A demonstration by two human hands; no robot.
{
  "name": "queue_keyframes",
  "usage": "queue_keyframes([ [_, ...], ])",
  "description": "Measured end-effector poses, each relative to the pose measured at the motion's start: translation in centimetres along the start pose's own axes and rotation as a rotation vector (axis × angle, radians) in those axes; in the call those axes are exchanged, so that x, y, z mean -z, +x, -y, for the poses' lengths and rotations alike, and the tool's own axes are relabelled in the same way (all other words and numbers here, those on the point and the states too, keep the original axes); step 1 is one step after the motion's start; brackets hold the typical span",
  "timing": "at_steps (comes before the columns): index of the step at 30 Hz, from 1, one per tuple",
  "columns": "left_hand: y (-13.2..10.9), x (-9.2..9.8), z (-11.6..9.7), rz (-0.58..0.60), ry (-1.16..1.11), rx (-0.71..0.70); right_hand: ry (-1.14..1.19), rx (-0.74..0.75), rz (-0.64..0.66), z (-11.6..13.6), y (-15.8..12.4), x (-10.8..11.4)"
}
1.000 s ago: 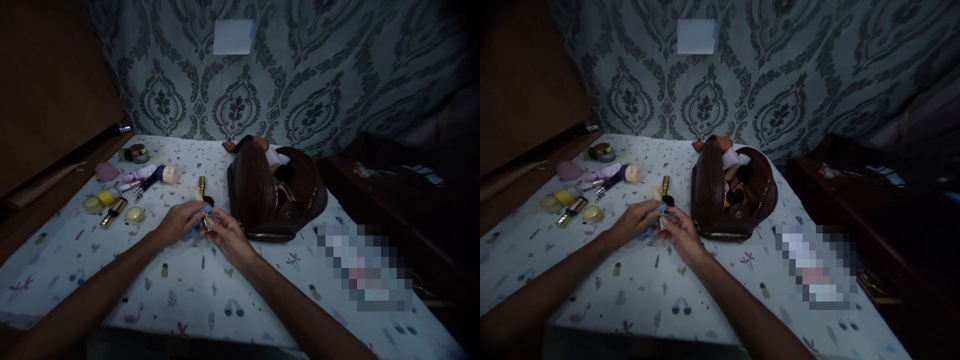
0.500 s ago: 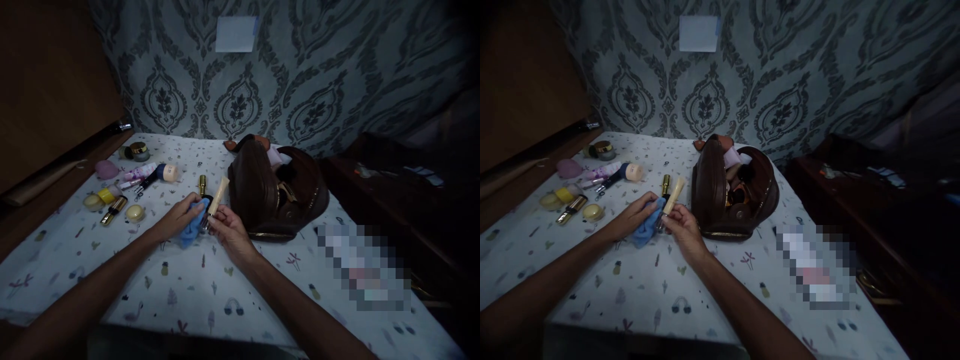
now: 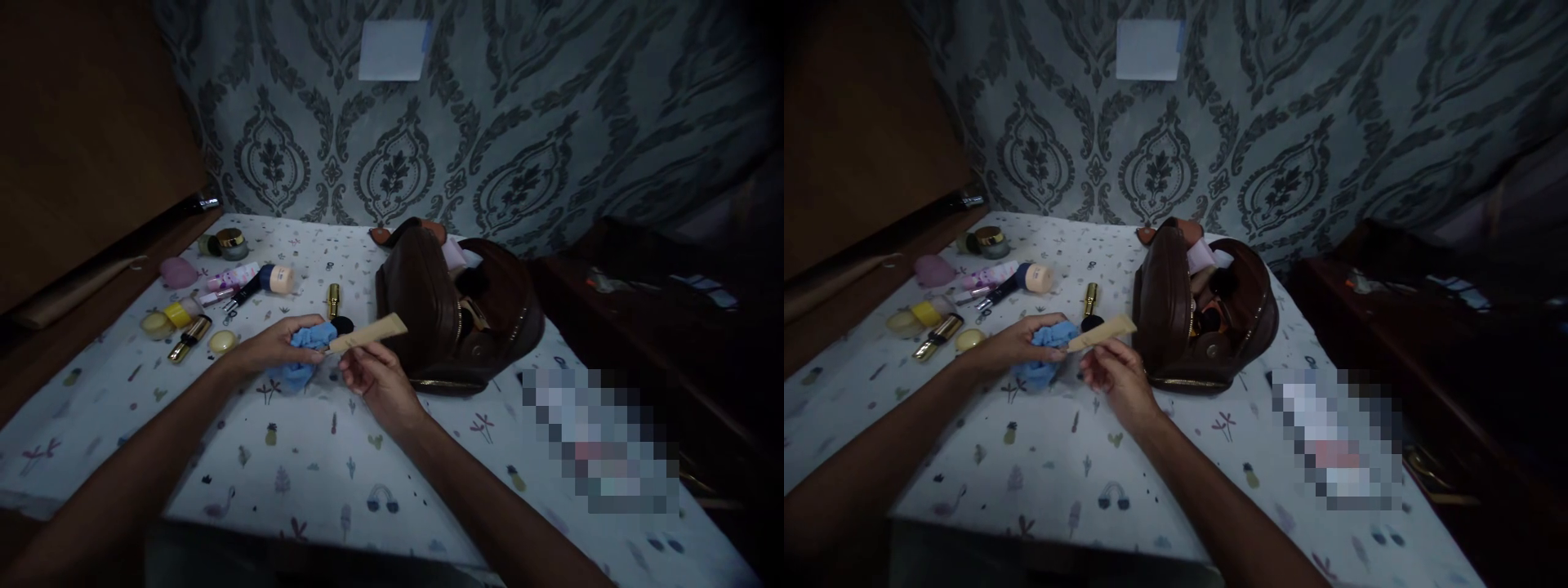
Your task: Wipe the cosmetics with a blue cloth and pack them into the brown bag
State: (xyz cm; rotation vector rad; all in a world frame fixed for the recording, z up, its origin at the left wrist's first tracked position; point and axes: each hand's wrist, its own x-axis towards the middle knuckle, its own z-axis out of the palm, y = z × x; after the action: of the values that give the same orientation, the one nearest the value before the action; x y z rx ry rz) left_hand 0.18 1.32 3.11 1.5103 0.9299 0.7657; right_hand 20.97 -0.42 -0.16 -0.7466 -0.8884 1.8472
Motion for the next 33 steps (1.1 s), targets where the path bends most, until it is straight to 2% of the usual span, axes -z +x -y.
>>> queue_keyframes([
  [5, -0.2, 2.4, -0.4, 0.017, 0.127, -0.018, 0.14, -0.241, 0.252, 0.9, -0.3, 0.4],
  [7, -0.3, 2.8, -0.5, 0.031, 0.133, -0.015, 0.171, -0.323, 0.317, 1.0, -0.3, 0.7],
  [10, -0.3, 2.5, -0.4, -0.028, 0.073, 0.01, 0.129, -0.378, 0.349, 0.8, -0.3, 0.9],
  [13, 0.0, 1.4, 0.1, -0.145, -0.041, 0.015, 0.086, -0.353, 0.343, 0.5, -0.4, 0.6],
  [16, 0.6, 0.2, 0.6, -0.388, -0.144, 0.001, 0.111, -0.25, 0.258, 0.6, -0.4, 0.2],
  [18, 0.8, -0.6, 0.7, -0.473, -0.126, -0.013, 0.141, -0.194, 0.204, 0.8, -0.3, 0.1],
  [20, 0.8, -1.3, 0.5, -0.434, -0.063, -0.057, 0.156, -0.18, 0.19, 0.9, -0.2, 0.1],
  [22, 0.6, -2.0, 0.3, -0.349, -0.01, -0.119, 0.15, -0.209, 0.22, 0.9, -0.2, 0.2],
  [24, 0.4, -2.5, 0.2, -0.319, 0.024, -0.169, 0.14, -0.255, 0.26, 0.8, -0.2, 0.2],
  [29, 0.4, -2.8, 0.4, -0.392, 0.219, -0.265, 0.094, -0.315, 0.271, 0.6, -0.3, 0.1],
  [33, 0.4, -2.6, 0.2, -0.384, 0.303, -0.246, -0.02, -0.251, 0.251, 0.2, -0.3, 0.2],
])
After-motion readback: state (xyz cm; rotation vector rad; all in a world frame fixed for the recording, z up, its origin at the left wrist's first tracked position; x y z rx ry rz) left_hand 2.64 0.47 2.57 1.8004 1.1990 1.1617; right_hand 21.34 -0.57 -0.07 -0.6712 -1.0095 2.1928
